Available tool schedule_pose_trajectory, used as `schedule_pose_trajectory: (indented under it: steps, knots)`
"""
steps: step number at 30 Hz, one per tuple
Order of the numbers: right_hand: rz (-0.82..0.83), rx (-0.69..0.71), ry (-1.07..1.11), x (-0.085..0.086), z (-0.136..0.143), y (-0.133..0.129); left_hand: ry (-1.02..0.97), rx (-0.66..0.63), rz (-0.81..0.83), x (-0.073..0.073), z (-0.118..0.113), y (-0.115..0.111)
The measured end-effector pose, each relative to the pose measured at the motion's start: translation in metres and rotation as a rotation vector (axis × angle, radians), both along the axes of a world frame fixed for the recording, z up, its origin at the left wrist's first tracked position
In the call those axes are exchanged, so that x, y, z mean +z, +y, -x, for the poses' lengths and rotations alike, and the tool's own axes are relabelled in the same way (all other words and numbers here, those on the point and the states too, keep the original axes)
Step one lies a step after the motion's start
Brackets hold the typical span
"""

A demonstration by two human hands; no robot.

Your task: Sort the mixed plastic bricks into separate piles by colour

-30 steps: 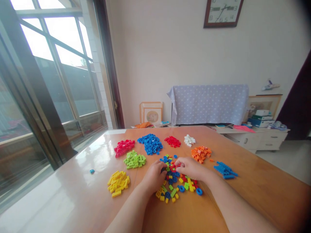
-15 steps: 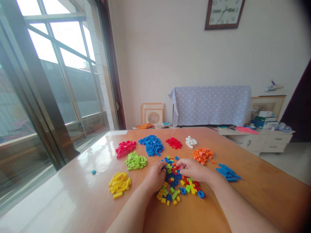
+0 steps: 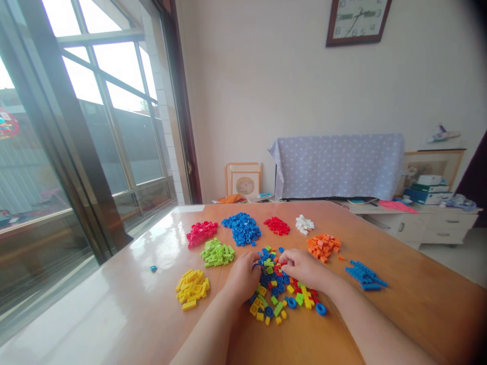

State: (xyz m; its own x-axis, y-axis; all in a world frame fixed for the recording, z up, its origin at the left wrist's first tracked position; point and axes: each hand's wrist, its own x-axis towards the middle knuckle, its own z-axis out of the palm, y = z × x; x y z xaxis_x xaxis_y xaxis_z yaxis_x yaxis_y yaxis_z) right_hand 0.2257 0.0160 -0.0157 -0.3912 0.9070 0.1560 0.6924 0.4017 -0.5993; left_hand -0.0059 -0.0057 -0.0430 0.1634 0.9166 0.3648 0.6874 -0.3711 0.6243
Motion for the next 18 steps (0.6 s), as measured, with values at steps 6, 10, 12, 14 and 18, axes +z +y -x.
schedule_pose_trajectory:
  steps: [6, 10, 12, 14, 18]
  knots:
    - [-0.029, 0.040, -0.011, -0.001, 0.004, -0.002, -0.006, -0.043, -0.022, 0.000, -0.003, -0.002]
    - [0.008, 0.032, 0.001, -0.004, -0.001, 0.002, -0.073, -0.040, 0.007, -0.001, -0.001, 0.000]
    - [0.044, 0.023, 0.024, -0.004, -0.004, 0.003, -0.092, -0.028, 0.022, -0.001, -0.001, 0.001]
    - [0.064, 0.006, 0.061, -0.003, -0.008, 0.005, -0.096, -0.020, 0.030, 0.000, -0.001, 0.001]
    - [0.062, -0.027, 0.104, 0.001, -0.014, 0.007, -0.065, -0.022, 0.026, 0.005, -0.002, -0.003]
